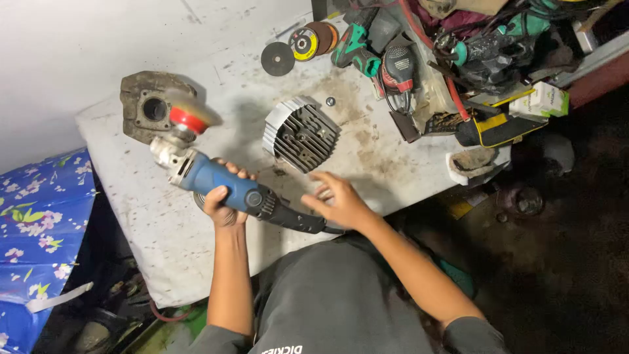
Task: The person uses an angle grinder to smooth the surface of a metal engine cylinder head on a workbench. They hold the part with one hand and operate the tool with the other, moving the grinder across the fins and flat surfaces. The person repositions the cylinder head multiple times to access different areas and briefly handles a second metal part before returning to the cylinder head.
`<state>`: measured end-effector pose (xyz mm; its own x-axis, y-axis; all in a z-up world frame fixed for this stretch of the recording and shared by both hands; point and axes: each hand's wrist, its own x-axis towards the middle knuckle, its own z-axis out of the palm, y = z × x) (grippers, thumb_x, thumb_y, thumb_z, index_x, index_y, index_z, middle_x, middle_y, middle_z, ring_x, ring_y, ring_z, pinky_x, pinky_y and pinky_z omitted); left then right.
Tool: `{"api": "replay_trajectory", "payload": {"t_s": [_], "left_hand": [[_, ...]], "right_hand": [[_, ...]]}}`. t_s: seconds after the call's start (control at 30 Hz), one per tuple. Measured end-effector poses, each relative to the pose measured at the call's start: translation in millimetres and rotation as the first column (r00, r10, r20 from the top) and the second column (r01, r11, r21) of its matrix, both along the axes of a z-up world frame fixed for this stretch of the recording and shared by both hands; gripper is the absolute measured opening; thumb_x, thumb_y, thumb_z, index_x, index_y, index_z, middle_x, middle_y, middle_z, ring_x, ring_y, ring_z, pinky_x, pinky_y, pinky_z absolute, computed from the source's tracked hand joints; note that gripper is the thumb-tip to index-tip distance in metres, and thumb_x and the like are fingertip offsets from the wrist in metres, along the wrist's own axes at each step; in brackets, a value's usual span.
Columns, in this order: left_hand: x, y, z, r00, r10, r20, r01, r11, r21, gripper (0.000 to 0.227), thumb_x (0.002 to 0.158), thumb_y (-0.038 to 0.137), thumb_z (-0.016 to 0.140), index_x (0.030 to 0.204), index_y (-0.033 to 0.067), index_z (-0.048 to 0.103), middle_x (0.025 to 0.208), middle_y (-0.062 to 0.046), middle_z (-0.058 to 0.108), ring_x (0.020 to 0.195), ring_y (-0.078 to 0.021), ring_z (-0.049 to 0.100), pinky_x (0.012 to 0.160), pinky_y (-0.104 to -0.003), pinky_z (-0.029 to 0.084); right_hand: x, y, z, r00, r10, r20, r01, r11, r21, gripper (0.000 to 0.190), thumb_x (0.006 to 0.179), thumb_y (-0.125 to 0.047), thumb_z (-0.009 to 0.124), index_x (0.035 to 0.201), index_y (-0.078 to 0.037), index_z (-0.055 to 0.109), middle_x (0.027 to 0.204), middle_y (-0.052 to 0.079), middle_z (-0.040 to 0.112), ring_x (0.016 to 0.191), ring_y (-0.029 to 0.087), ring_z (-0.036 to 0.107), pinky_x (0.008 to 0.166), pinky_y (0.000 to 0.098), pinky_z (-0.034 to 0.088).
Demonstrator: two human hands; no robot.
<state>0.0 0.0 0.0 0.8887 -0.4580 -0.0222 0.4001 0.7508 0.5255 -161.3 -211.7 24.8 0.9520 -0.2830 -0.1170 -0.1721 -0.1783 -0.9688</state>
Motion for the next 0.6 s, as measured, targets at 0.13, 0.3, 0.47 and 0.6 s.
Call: {"api": "replay_trajectory", "payload": {"t_s": [0.13,0.3,0.47,0.6], "left_hand": [[-14.4,57.8,-30.1,0.986,0.143,-0.082,-0.141,0.990,0.032,0.068,0.068,0.021,0.064,0.133,0.0146,0.048,0.108,-0.006,0.056,0.098,-0.0218,0.064,0.100,-0.048,0.055],[-46.2,106.0,-27.7,0.941,0.312,-0.128,-0.298,0.947,0.119,0.064,0.069,0.026,0.063,0.131,0.0177,0.050,0.108,-0.003,0.054,0.097,-0.0188,0.060,0.101,-0.046,0.050],[-61.5,123.8,-29.5,0.927,0.356,-0.116,-0.339,0.930,0.143,0.068,0.066,0.025,0.062,0.132,0.0191,0.048,0.108,-0.003,0.052,0.097,-0.0182,0.058,0.099,-0.046,0.049],[-52.4,101.7,-30.6,0.942,0.311,-0.125,-0.299,0.948,0.107,0.067,0.067,0.022,0.062,0.132,0.0172,0.048,0.107,-0.004,0.053,0.097,-0.0196,0.059,0.099,-0.046,0.050]], "right_hand": [[40.7,-53.6,-28.4,0.986,-0.070,-0.154,0.030,0.968,-0.249,0.081,0.081,-0.042,0.086,0.136,0.009,0.056,0.129,0.034,0.061,0.110,0.046,0.068,0.088,0.0519,0.060],[102.7,-96.4,-74.4,0.895,-0.072,-0.441,0.021,0.993,-0.119,0.132,0.073,-0.061,0.089,0.160,0.007,0.017,0.163,0.037,0.020,0.152,0.051,0.024,0.122,0.0630,0.027],[87.9,-76.1,-63.1,0.872,-0.045,-0.488,-0.081,0.969,-0.234,0.127,0.068,-0.072,0.085,0.151,0.006,0.030,0.154,0.034,0.033,0.147,0.047,0.033,0.121,0.0586,0.030],[57.6,-48.3,-62.2,0.901,-0.065,-0.429,-0.043,0.970,-0.238,0.100,0.076,-0.063,0.083,0.132,0.012,0.049,0.134,0.038,0.052,0.132,0.052,0.051,0.112,0.0577,0.043]]}}
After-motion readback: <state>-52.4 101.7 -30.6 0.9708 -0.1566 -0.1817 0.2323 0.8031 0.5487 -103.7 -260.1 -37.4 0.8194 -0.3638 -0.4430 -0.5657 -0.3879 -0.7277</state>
